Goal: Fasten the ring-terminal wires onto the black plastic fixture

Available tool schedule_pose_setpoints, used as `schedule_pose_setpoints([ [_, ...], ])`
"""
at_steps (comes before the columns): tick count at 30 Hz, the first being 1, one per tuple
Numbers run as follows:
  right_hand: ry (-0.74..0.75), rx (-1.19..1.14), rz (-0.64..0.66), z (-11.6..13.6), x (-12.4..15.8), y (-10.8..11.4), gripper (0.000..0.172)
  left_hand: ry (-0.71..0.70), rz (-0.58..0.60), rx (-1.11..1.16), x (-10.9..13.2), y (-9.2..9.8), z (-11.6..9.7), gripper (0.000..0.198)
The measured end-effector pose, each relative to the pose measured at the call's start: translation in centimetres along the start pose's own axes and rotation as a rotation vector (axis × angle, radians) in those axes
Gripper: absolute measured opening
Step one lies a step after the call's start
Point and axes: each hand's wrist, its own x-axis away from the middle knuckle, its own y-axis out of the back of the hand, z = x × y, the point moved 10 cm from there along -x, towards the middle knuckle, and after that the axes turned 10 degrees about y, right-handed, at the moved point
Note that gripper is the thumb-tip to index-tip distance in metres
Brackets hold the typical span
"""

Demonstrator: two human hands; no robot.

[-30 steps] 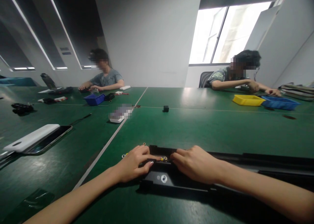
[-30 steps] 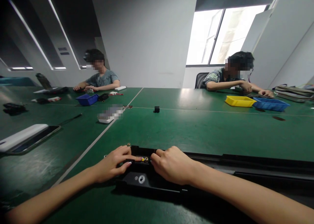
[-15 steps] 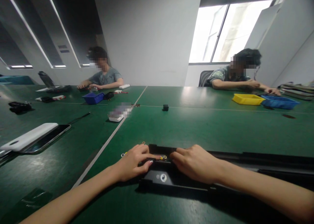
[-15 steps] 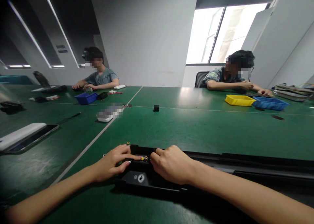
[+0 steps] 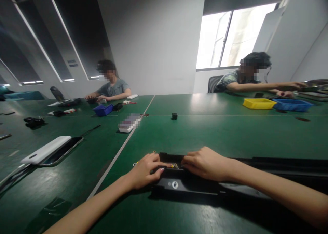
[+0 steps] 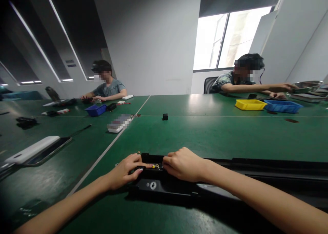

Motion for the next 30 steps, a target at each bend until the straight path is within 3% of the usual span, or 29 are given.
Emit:
schedule_pose_setpoints([
  [4, 0.007, 0.008, 0.007, -0.1, 0.0, 0.5, 0.026, 0.008, -0.002, 0.006, 0.0, -0.1, 0.2, 0.033],
  [15, -0.145, 0.062, -0.012, -0.6, -0.1, 1.4, 0.028, -0.004, -0.018, -0.005, -0.1, -0.1, 0.5, 0.032],
  [23, -0.072, 0.092, -0.109, -0.5, 0.2, 1.4, 0.030, 0.038, -0.006, -0.023, -0.1, -0.4, 0.9, 0.032],
  [30, -0.066, 0.033, -0.104, -0.8, 0.3, 0.6, 0.029, 0.019, -0.017, 0.006, -0.1, -0.3, 0.8, 0.033],
])
